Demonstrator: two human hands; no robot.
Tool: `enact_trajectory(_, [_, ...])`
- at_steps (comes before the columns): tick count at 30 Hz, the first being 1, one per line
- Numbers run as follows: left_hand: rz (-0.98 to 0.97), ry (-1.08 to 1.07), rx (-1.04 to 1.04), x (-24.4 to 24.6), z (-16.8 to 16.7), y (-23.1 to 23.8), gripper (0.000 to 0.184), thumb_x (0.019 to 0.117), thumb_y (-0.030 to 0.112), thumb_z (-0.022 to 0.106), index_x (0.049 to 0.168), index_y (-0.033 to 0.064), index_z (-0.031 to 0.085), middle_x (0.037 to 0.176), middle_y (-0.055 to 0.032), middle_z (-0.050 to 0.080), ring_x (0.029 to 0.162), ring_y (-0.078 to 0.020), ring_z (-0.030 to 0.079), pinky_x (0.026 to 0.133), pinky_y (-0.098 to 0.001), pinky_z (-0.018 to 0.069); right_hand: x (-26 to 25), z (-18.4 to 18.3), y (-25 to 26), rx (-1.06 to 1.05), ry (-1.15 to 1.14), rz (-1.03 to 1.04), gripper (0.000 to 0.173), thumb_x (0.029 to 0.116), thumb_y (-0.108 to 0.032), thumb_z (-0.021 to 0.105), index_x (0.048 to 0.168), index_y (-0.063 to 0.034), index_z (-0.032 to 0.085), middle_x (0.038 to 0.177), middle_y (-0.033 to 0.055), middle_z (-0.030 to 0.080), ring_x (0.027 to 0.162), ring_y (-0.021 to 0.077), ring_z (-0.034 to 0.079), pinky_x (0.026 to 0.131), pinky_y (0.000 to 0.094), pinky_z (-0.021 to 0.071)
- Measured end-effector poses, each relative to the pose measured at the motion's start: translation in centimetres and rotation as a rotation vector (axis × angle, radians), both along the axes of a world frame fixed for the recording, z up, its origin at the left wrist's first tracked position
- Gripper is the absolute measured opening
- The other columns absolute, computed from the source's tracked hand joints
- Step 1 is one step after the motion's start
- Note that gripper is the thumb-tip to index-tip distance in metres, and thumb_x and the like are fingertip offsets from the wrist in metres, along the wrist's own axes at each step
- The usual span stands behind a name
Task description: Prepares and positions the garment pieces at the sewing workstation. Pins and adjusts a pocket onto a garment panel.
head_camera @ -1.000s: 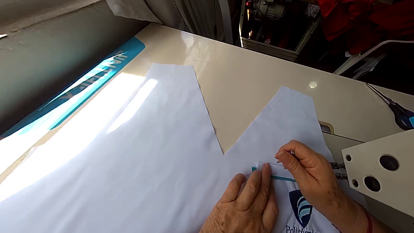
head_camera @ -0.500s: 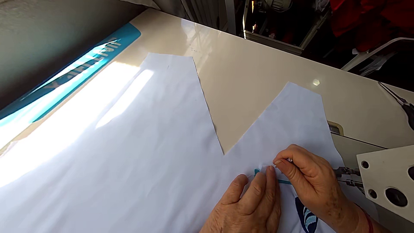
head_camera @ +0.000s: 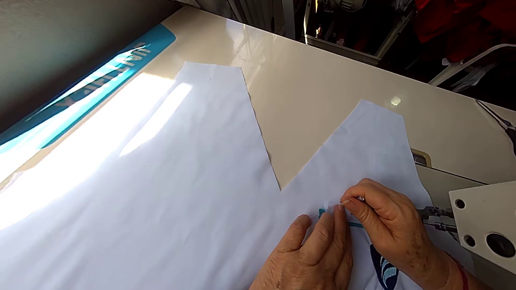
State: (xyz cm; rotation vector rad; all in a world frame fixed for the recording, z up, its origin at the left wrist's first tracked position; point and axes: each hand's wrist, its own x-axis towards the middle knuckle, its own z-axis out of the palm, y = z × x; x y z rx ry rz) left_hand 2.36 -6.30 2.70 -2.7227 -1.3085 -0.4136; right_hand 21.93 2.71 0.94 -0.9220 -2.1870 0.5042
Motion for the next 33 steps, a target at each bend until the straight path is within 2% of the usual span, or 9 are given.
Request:
enact_trajectory(10, [-0.002, 0.004, 0.01, 0.03, -0.08, 0.04, 0.082, 0.0979, 0.069, 0.031, 0.131, 0.0027, 0.066, 0.143, -0.0115, 0.063, 0.125, -0.024, 0.06, 0.095, -0.0417, 0.0416, -0.11, 0.04, -0.05, -0.01, 0.021, -0.024, 0.03, 0.1049, -0.031, 0.054, 0.09, -0.0105, 0.07, 0.073, -0.0046, 0.06, 0.068, -0.005, 0.056, 0.062, 0.0079, 0.0439])
enact_trajectory(23, [-0.006, -0.002, 0.018, 0.01, -0.05, 0.16, 0.081, 0.0974, 0.069, 0.032, 0.128, 0.0034, 0.067, 0.141, -0.011, 0.064, 0.123, -0.0241, 0.061, 0.093, -0.0411, 0.0428, -0.23, -0.04, -0.16, 0.068, -0.016, -0.015, 0.03, 0.1046, -0.029, 0.054, 0.088, -0.0095, 0.07, 0.073, -0.0024, 0.062, 0.069, -0.0017, 0.057, 0.063, 0.0097, 0.045])
enact_trajectory(27, [-0.004, -0.004, 0.025, 0.03, -0.13, 0.16, 0.082, 0.0976, 0.07, 0.031, 0.128, 0.0031, 0.067, 0.141, -0.0113, 0.064, 0.123, -0.024, 0.062, 0.093, -0.0414, 0.0432, -0.11, 0.01, -0.11, 0.013, 0.041, -0.017, 0.029, 0.1044, -0.029, 0.055, 0.089, -0.0094, 0.07, 0.073, -0.0037, 0.061, 0.069, -0.0043, 0.057, 0.064, 0.0077, 0.0456])
enact_trajectory(33, [-0.004, -0.013, 0.03, 0.04, -0.19, 0.18, 0.081, 0.097, 0.07, 0.032, 0.127, 0.0035, 0.068, 0.141, -0.0111, 0.064, 0.123, -0.0242, 0.062, 0.093, -0.0414, 0.0439, -0.15, -0.11, -0.09, 0.044, 0.005, -0.007, 0.03, 0.1043, -0.029, 0.054, 0.088, -0.0097, 0.07, 0.073, -0.0032, 0.062, 0.069, -0.0024, 0.057, 0.063, 0.0098, 0.0452])
